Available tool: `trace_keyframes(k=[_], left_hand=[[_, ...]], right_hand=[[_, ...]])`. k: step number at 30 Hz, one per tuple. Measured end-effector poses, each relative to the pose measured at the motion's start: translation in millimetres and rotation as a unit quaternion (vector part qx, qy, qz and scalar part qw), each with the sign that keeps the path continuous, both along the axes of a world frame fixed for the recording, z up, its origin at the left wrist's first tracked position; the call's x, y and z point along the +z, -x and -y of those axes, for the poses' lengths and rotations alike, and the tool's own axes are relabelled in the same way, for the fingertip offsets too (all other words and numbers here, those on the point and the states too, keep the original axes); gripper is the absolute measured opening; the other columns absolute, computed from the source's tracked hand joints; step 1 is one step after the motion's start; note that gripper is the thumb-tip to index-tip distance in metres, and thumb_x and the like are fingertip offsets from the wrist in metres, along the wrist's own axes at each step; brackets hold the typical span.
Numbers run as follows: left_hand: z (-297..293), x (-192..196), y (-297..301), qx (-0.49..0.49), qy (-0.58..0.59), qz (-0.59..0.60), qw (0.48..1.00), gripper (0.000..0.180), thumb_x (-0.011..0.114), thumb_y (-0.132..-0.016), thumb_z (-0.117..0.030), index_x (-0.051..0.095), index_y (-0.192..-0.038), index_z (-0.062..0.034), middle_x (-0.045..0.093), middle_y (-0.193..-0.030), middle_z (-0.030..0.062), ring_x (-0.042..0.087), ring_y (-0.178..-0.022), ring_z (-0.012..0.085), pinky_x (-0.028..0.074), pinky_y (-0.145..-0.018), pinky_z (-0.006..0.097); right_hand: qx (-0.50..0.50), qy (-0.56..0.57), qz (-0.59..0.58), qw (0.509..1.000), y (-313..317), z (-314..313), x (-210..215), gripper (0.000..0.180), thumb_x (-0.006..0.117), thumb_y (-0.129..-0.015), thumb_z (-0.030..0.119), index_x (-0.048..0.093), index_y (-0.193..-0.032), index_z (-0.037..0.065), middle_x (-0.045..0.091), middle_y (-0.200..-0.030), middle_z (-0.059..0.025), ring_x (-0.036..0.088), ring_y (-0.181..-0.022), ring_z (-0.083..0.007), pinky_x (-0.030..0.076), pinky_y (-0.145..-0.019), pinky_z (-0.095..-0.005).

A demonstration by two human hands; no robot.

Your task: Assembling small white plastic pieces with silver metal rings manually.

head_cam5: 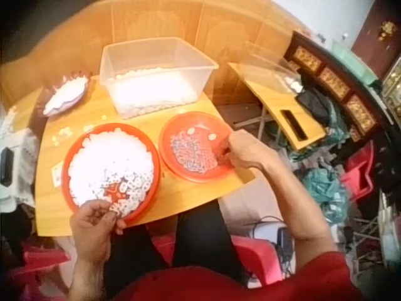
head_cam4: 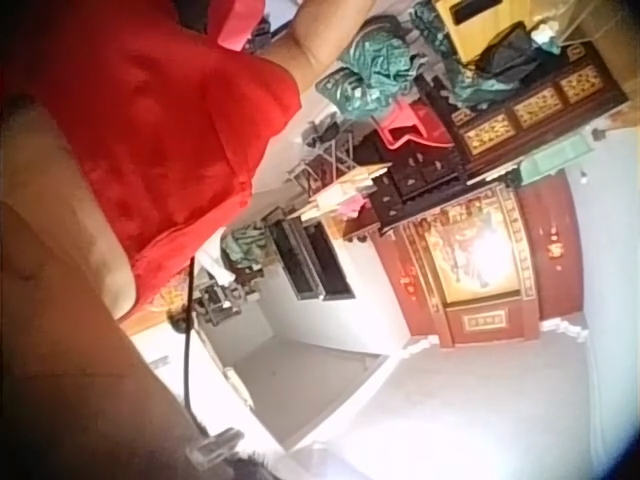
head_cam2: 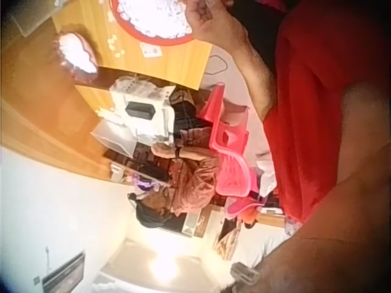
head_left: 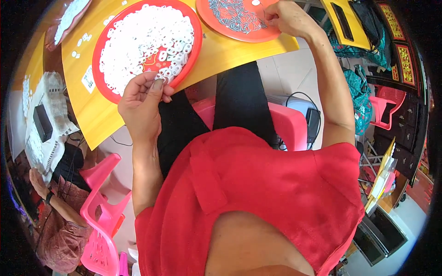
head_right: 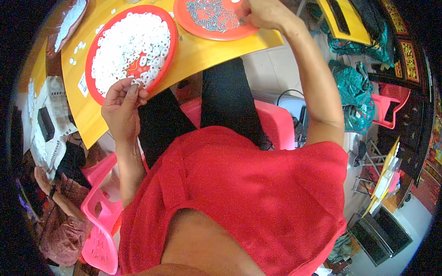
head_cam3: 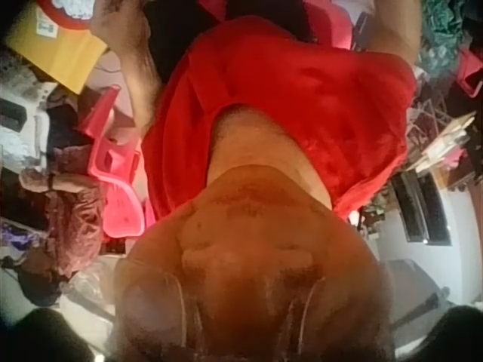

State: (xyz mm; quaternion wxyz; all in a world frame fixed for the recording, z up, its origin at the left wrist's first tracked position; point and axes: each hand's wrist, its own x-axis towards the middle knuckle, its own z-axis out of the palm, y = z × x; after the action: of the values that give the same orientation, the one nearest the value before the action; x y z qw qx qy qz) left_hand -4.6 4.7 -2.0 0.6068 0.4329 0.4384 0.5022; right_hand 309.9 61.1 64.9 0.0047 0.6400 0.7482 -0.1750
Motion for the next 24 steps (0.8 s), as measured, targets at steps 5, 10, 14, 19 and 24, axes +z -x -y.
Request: trace_keyframes(k=[5, 10, 14, 19, 24], left_hand=[[-1.0, -0.2, -1.7, -0.006, -0.003, 0.003, 1.000, 0.014, 0.053, -0.080, 0.004, 0.054, -0.094, 0.0051, 0.058, -0.074, 0.0107, 0.057, -0.062, 0.0139, 0.044, -0.052, 0.021], [-0.1, -1.8, 0.9, -0.004, -0.004, 0.004, 1.000, 0.015, 0.054, -0.080, 0.004, 0.054, -0.094, 0.0051, 0.059, -0.075, 0.0111, 0.057, -0.062, 0.0138, 0.044, -0.052, 0.022], [-0.5, -1.3, 1.5, 0.001, 0.001, 0.009, 1.000, 0.015, 0.054, -0.080, 0.004, 0.054, -0.094, 0.0052, 0.059, -0.075, 0.0112, 0.057, -0.062, 0.0138, 0.044, -0.052, 0.021], [-1.7, -1.1, -1.6, -0.011, 0.003, 0.015, 1.000, 0.015, 0.054, -0.079, 0.004, 0.054, -0.094, 0.0051, 0.059, -0.075, 0.0109, 0.057, -0.062, 0.0137, 0.044, -0.051, 0.021], [-0.5, -1.7, -0.4, -0.002, 0.000, 0.005, 1.000, 0.015, 0.054, -0.079, 0.004, 0.054, -0.094, 0.0049, 0.059, -0.074, 0.0105, 0.057, -0.062, 0.0135, 0.044, -0.051, 0.021]], right_hand=[[0.008, -0.001, 0.041, 0.999, -1.9, -0.4, -10.1, 0.012, 0.059, -0.067, 0.010, 0.061, -0.077, 0.004, 0.058, -0.070, -0.0186, 0.058, -0.067, -0.0303, 0.045, -0.059, -0.0344], [0.029, -0.085, 0.128, 0.988, -8.1, -9.8, -53.4, 0.016, 0.059, -0.070, 0.006, 0.060, -0.085, -0.001, 0.060, -0.076, -0.0199, 0.060, -0.072, -0.0302, 0.047, -0.067, -0.0353], [-0.034, -0.022, 0.017, 0.999, 8.6, -3.8, -6.1, 0.013, 0.054, -0.070, 0.005, 0.060, -0.081, 0.000, 0.059, -0.071, -0.0199, 0.060, -0.066, -0.0289, 0.046, -0.061, -0.0345], [-0.115, -0.065, -0.119, 0.984, -6.7, -0.7, -3.7, 0.012, 0.052, -0.069, 0.004, 0.061, -0.076, -0.001, 0.061, -0.067, -0.0161, 0.061, -0.063, -0.0234, 0.046, -0.057, -0.0313], [-0.124, -0.014, -0.071, 0.990, 8.9, 3.5, 5.3, 0.012, 0.052, -0.070, 0.004, 0.062, -0.075, 0.000, 0.060, -0.066, -0.0167, 0.060, -0.062, -0.0240, 0.046, -0.057, -0.0319]])
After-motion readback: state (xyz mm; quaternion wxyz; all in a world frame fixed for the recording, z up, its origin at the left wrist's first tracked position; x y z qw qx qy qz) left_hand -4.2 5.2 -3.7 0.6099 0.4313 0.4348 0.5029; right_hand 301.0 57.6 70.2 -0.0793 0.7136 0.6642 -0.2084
